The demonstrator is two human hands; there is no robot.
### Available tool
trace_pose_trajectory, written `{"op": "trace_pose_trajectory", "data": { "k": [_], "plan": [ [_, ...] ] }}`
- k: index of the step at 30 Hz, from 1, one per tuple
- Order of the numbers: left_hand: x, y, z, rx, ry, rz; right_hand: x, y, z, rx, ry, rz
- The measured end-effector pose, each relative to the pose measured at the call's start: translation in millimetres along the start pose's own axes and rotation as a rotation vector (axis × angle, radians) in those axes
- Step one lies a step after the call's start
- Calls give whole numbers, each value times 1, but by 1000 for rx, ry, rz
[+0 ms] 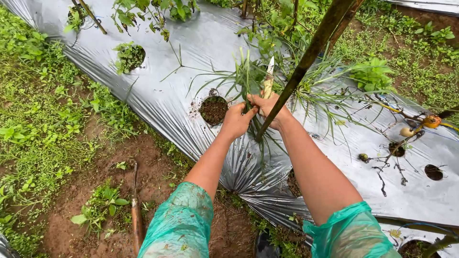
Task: Weeding a garden bed covered in plastic mulch using hands and a small sickle.
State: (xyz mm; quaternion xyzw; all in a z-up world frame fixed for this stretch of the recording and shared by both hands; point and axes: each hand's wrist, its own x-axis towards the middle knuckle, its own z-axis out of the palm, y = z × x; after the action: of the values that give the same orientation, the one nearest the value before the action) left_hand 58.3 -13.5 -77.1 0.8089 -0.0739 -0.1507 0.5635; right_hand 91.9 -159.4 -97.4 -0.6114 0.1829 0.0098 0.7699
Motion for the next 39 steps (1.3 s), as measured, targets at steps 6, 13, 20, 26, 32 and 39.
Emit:
{"op": "trace_pose_trajectory", "data": {
  "k": [6,13,20,26,32,39],
  "plan": [
    [-16,10,-8,-5,36,-19,-11,3,-7,70,-88,83],
    [-7,-32,-5,-11,110,-107,-56,-24,-1,69,-101,80],
    [-49,7,-23,-67,214,-181,-111,-48,-14,-237,172,81],
    [-99,39,-41,-120,212,-226,-156,-56,-5,-335,350,26],
    [-121,43,-20,-185,118,-269,-175,-41,-22,-220,338,18],
    [-127,7,56,-222,159,-269,-215,-43,-32,-337,353,96]
  ]
}}
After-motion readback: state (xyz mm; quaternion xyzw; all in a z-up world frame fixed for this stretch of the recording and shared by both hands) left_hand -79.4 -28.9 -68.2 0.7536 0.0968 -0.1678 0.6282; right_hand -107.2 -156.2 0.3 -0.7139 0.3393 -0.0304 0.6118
